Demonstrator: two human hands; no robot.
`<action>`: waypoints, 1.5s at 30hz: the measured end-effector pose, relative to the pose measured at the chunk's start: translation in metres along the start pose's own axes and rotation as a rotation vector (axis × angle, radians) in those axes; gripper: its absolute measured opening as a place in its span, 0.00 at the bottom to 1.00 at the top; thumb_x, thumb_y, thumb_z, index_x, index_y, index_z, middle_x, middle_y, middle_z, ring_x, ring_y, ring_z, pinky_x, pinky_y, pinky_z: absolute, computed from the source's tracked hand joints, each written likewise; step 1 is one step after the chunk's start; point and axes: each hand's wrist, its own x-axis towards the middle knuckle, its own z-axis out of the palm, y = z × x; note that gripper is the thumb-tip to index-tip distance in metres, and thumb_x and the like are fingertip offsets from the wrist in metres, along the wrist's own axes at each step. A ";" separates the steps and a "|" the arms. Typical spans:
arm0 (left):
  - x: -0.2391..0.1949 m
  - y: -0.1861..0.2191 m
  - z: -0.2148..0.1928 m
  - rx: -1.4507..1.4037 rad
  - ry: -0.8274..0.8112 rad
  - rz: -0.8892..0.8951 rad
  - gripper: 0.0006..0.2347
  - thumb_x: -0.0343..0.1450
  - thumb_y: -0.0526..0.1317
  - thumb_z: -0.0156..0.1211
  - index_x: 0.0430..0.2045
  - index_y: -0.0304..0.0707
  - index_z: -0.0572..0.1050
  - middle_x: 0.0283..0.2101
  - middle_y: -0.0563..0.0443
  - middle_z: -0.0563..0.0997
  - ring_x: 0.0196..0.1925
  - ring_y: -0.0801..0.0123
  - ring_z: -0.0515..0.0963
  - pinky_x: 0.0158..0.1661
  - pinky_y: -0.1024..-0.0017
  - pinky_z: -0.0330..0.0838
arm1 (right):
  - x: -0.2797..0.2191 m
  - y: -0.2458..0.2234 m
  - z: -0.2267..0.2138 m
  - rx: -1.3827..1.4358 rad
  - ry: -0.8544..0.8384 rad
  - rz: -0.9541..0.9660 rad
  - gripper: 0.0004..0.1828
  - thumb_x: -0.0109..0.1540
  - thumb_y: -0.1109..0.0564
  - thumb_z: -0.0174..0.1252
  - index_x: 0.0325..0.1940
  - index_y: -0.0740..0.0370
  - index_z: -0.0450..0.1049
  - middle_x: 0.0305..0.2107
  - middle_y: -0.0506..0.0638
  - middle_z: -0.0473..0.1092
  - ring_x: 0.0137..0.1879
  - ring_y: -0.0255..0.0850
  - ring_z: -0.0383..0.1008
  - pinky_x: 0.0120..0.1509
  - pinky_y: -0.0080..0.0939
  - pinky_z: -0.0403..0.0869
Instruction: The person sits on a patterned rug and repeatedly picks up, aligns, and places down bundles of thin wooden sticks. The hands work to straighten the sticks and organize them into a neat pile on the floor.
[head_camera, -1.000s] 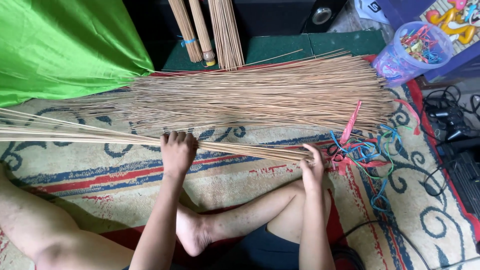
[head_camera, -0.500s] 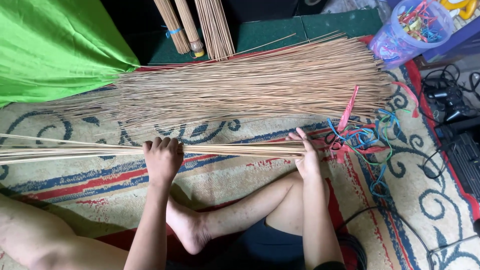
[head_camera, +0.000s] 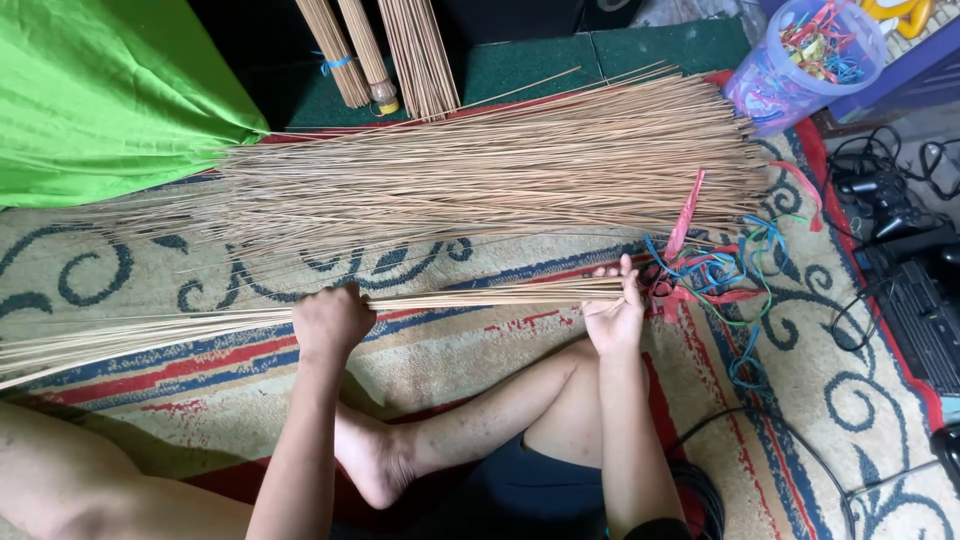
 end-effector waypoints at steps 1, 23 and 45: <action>0.001 0.001 -0.011 0.002 0.001 -0.001 0.09 0.60 0.49 0.67 0.20 0.47 0.82 0.17 0.47 0.80 0.25 0.48 0.85 0.27 0.58 0.71 | -0.006 0.000 0.007 0.002 -0.001 0.001 0.17 0.68 0.43 0.60 0.59 0.45 0.79 0.38 0.40 0.76 0.52 0.37 0.77 0.65 0.47 0.78; -0.001 0.002 -0.008 -0.030 -0.285 0.077 0.09 0.68 0.48 0.58 0.34 0.48 0.81 0.26 0.44 0.85 0.31 0.49 0.87 0.34 0.54 0.79 | -0.033 -0.009 0.025 0.121 -0.139 -0.013 0.22 0.69 0.50 0.55 0.68 0.43 0.72 0.49 0.44 0.79 0.50 0.37 0.77 0.72 0.59 0.70; 0.004 0.016 0.021 -0.043 0.386 0.232 0.09 0.59 0.45 0.76 0.21 0.50 0.79 0.19 0.56 0.82 0.27 0.62 0.85 0.35 0.65 0.74 | -0.032 0.068 0.025 -2.400 -0.676 -0.714 0.28 0.63 0.32 0.55 0.64 0.40 0.71 0.47 0.47 0.76 0.57 0.45 0.76 0.78 0.64 0.52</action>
